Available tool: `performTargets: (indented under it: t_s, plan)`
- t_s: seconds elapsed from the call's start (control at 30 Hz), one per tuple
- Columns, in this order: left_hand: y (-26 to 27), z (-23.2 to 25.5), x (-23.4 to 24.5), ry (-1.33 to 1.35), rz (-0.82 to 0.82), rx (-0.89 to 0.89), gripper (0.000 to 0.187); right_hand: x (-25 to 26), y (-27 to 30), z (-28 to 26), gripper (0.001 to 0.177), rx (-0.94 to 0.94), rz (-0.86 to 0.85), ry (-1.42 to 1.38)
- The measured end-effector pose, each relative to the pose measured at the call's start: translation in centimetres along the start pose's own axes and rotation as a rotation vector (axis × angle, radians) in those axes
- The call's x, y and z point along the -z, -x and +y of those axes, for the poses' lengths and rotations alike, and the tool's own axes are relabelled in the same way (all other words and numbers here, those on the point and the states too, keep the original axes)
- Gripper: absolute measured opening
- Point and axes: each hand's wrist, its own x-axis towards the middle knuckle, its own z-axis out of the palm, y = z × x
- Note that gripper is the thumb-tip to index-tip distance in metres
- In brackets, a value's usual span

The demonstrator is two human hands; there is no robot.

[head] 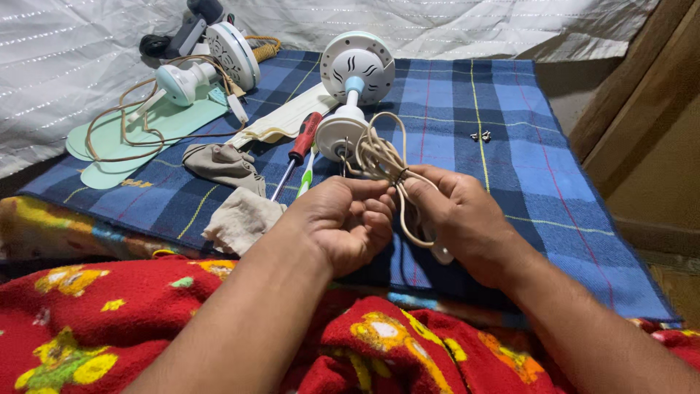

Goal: The person wraps the power cord around the base of a small white fan and then uses a screwdriver to tighten screws on the fan's base. The person handles the fan, cord, and screwdriver throughout the clip.

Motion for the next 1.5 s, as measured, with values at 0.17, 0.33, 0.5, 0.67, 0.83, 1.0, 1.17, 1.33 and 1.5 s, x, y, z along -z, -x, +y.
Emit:
performTargets:
  t_s: [0.17,0.33,0.5,0.67,0.83,1.0,1.17,1.33,1.5]
  plan:
    - [1.6,-3.3,-1.3,-0.967,0.432,-0.812,0.021,0.5,-0.7,0.7,0.034,0.051,-0.043,-0.087]
    - [3.6,-4.6,-1.1,-1.662,0.395,-1.572,0.013,0.6,-0.8,0.9,0.034,0.062,-0.046,-0.079]
    - [3.4,-4.6,-1.4,-1.692,0.420,-1.595,0.010,0.2,-0.3,0.0,0.034,0.050,-0.039,-0.073]
    - [2.2,-4.4,-1.4,-1.448,0.530,-1.384,0.012,-0.3,0.4,-0.5,0.034,0.026,-0.001,0.004]
    - [0.5,-2.3,-1.4,-0.625,0.347,-0.614,0.008,-0.4,0.5,-0.1,0.036,0.141,-0.008,0.110]
    - [0.3,-0.5,0.0,0.028,0.036,-0.010,0.014,-0.3,0.1,0.9,0.037,0.272,-0.024,0.143]
    - [0.3,-0.6,-0.6,0.070,-0.116,0.074,0.020,0.2,-0.6,0.9,0.037,0.087,-0.037,-0.136]
    - [1.2,-3.5,-2.7,-0.660,0.425,-0.620,0.018,0.6,-0.6,1.0,0.034,0.050,-0.020,-0.201]
    - [3.4,-5.7,-2.3,-1.597,0.551,-1.612,0.016,0.5,-0.6,0.8,0.034,0.056,-0.003,-0.194]
